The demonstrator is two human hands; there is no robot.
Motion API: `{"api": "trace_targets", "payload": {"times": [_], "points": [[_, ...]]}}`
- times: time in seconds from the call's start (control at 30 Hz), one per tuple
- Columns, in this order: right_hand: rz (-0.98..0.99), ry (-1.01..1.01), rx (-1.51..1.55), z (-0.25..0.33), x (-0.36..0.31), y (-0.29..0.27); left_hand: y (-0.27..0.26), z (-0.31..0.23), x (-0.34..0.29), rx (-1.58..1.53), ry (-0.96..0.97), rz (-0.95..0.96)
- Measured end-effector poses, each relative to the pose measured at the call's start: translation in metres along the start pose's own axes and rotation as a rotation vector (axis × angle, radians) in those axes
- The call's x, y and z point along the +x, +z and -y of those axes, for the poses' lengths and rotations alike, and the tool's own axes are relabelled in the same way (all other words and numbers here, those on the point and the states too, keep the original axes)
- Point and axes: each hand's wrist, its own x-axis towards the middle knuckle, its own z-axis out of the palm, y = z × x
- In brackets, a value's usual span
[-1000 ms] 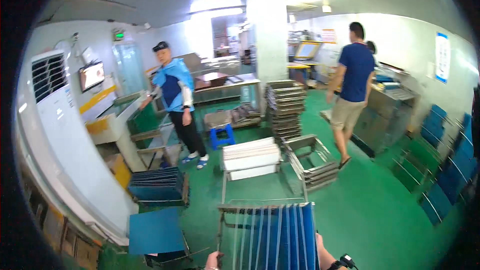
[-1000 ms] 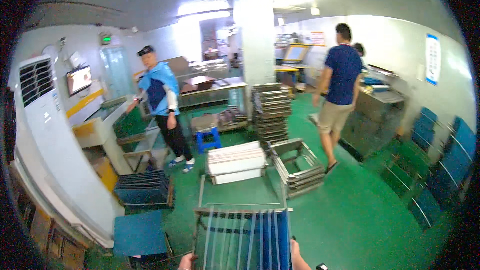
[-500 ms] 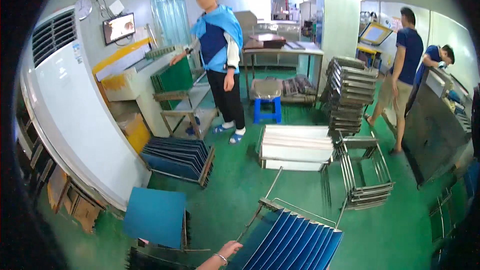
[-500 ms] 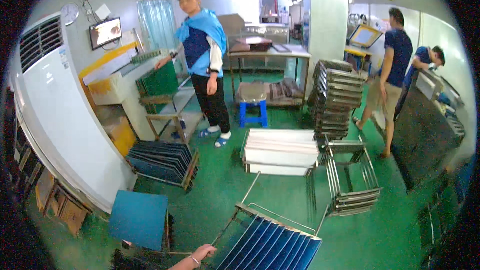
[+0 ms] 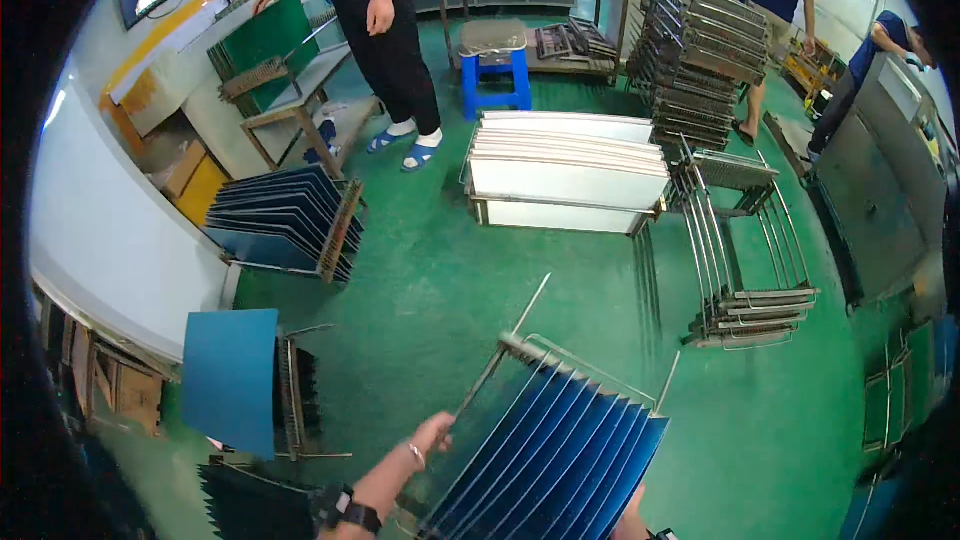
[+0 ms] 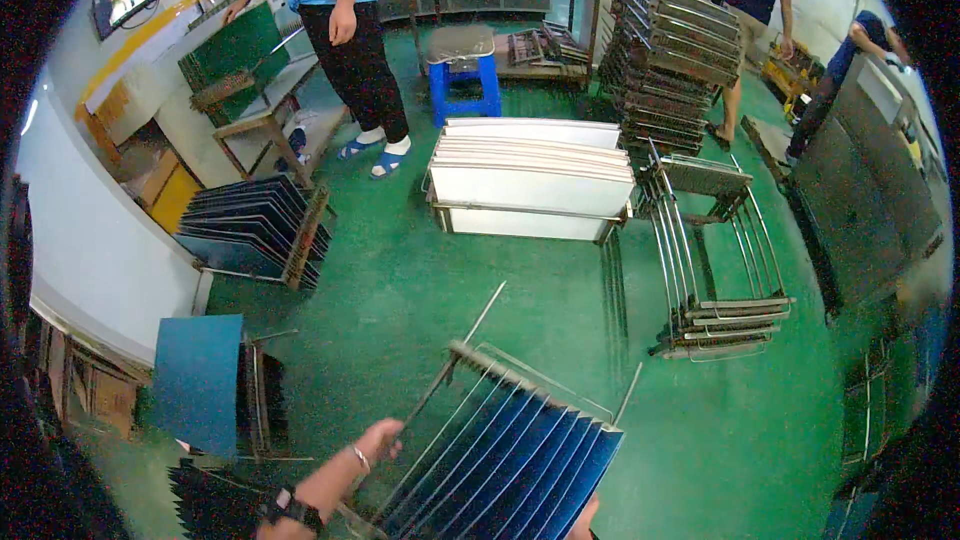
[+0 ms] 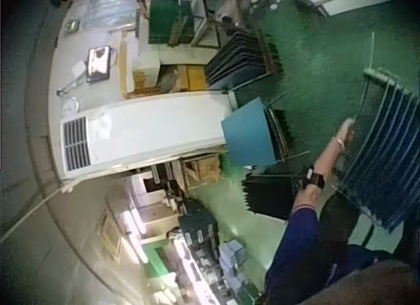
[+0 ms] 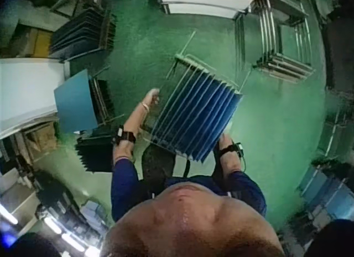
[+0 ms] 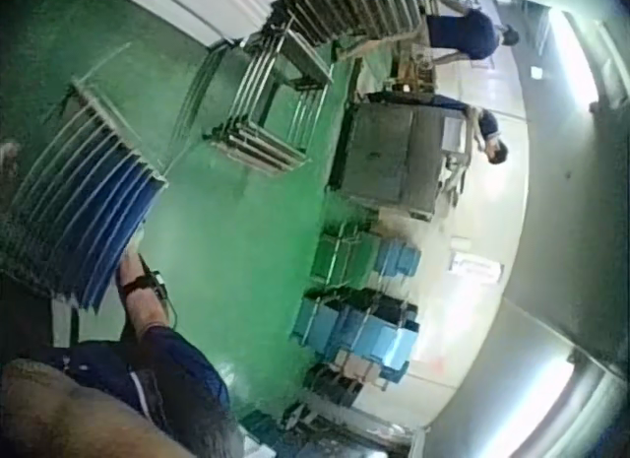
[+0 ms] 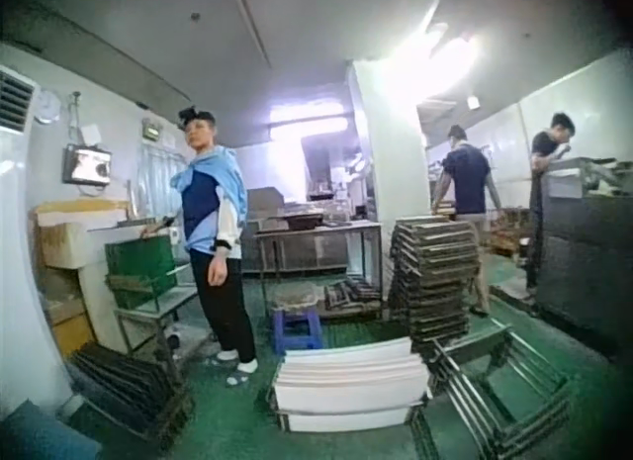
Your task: Inspecting and sorting industrial glass or electronic component sheets into metal drying racks.
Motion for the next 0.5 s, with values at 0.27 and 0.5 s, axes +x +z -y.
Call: {"api": "trace_targets", "payload": {"times": [0.27,0.5], "points": [[0.009,0.282,0.213,-0.072,0.082,0.07,-0.004,-0.232,-0.13,-0.112,1.222,-0.224],[-0.14,0.412,-0.282,-0.158,0.094,0.062,-0.105,0.044,-0.184,-0.029,0.51,-0.247]]}}
